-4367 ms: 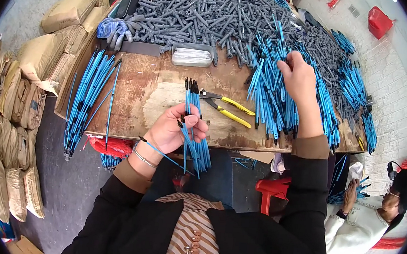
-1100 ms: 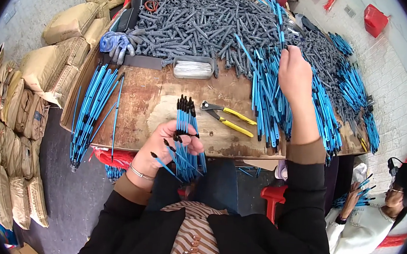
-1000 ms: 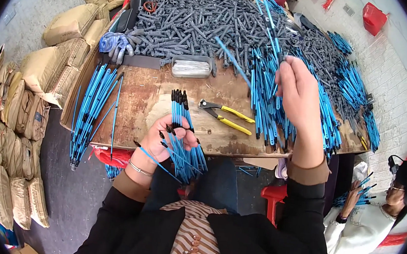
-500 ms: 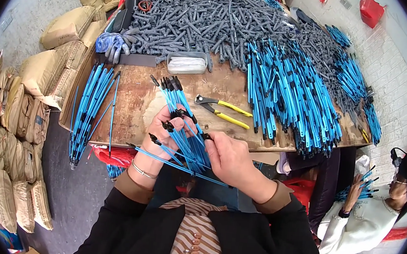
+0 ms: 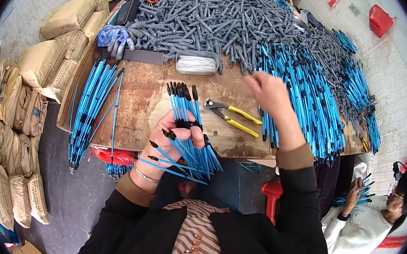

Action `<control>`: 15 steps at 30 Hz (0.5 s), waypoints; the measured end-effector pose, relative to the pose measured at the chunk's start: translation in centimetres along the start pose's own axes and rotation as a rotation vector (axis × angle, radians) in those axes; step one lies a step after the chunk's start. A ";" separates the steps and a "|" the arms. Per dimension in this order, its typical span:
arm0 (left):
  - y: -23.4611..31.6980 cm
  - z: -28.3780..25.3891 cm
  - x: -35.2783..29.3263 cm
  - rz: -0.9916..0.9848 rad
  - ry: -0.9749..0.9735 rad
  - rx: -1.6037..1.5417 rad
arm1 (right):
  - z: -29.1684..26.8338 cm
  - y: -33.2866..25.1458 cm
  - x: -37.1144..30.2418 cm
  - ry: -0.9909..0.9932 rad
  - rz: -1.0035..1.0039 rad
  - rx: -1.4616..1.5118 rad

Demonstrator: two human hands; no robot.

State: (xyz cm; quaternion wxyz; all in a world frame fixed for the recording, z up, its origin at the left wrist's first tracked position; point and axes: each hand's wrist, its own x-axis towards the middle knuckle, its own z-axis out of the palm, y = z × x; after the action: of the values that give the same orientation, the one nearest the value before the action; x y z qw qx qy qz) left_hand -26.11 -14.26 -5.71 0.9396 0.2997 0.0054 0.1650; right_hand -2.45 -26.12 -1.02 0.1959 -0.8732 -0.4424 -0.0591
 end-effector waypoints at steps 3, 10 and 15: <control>-0.1 -0.3 -0.5 -0.036 -0.136 -0.006 | 2.5 6.7 4.3 0.213 0.084 -0.710; 0.6 0.0 -1.9 -0.107 -0.086 0.083 | 3.8 8.4 5.0 0.156 0.197 -0.689; 0.6 0.5 -1.1 0.018 0.103 0.208 | 0.0 3.7 4.6 0.260 0.205 -0.504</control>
State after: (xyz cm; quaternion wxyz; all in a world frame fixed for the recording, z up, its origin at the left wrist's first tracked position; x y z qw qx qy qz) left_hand -27.29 -14.40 -5.06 0.9003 0.3869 0.0684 0.1872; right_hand 3.26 -24.69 -0.81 0.0330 -0.9195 -0.2943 -0.2584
